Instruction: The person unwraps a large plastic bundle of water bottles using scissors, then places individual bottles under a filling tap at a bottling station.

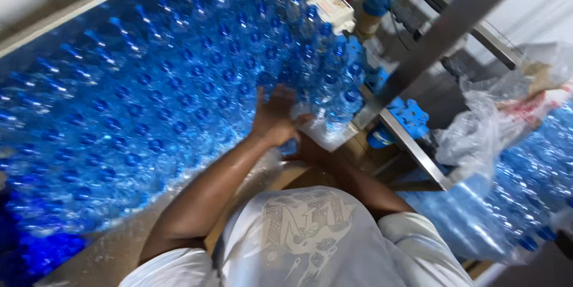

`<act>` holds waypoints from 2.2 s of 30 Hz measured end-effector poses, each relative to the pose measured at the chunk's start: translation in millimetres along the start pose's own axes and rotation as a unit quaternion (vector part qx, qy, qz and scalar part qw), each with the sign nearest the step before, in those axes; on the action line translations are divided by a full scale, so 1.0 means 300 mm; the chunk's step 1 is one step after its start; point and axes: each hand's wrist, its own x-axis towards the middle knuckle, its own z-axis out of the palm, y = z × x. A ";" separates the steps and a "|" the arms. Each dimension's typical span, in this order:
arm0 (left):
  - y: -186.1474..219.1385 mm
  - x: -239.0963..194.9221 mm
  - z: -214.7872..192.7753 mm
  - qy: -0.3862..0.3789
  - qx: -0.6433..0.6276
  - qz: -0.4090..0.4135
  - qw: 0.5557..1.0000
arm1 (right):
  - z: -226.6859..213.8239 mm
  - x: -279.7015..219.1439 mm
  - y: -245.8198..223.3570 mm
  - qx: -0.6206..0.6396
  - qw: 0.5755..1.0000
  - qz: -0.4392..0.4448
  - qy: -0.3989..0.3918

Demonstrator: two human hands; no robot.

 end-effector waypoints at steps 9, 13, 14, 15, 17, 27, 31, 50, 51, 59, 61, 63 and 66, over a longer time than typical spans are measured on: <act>0.016 -0.005 -0.029 0.077 -0.021 -0.050 0.996 | -0.064 0.065 -0.032 -0.108 0.987 -0.065 -0.102; 0.094 0.017 -0.040 0.035 0.046 -0.090 0.994 | -0.044 0.045 -0.043 -0.037 0.998 -0.052 -0.013; 0.102 0.027 -0.052 0.022 0.046 -0.098 0.994 | -0.045 0.048 -0.048 0.001 0.998 -0.062 0.007; 0.096 0.026 -0.065 0.023 0.046 -0.101 0.994 | -0.051 0.052 -0.046 0.001 0.998 -0.064 0.005; 0.083 0.026 -0.091 0.012 0.037 -0.112 0.993 | -0.063 0.060 -0.042 -0.057 0.995 -0.076 -0.022; 0.178 0.023 -0.111 -0.017 0.007 -0.106 0.994 | -0.135 -0.037 -0.020 -0.137 0.981 -0.079 -0.112; 0.223 0.033 -0.121 -0.027 -0.009 -0.102 0.994 | -0.142 -0.080 0.005 -0.163 0.980 -0.091 -0.073; 0.202 0.038 -0.154 -0.034 0.026 -0.151 0.988 | -0.094 -0.014 -0.106 -0.173 0.982 -0.066 -0.023; 0.201 0.037 -0.156 -0.037 0.025 -0.151 0.988 | -0.096 -0.014 -0.106 -0.173 0.983 -0.063 -0.024; 0.205 0.025 -0.179 -0.020 -0.002 -0.129 0.991 | -0.108 -0.016 -0.116 -0.129 0.988 -0.084 -0.026; 0.198 0.025 -0.161 -0.009 -0.025 -0.129 0.991 | -0.113 -0.025 -0.130 -0.121 0.989 -0.084 -0.034; 0.184 0.019 -0.157 0.003 -0.046 -0.127 0.991 | -0.111 -0.033 -0.143 -0.112 0.989 -0.085 -0.040; 0.158 0.001 -0.170 0.051 -0.236 -0.079 0.967 | -0.107 -0.027 -0.161 -0.020 0.998 -0.058 -0.024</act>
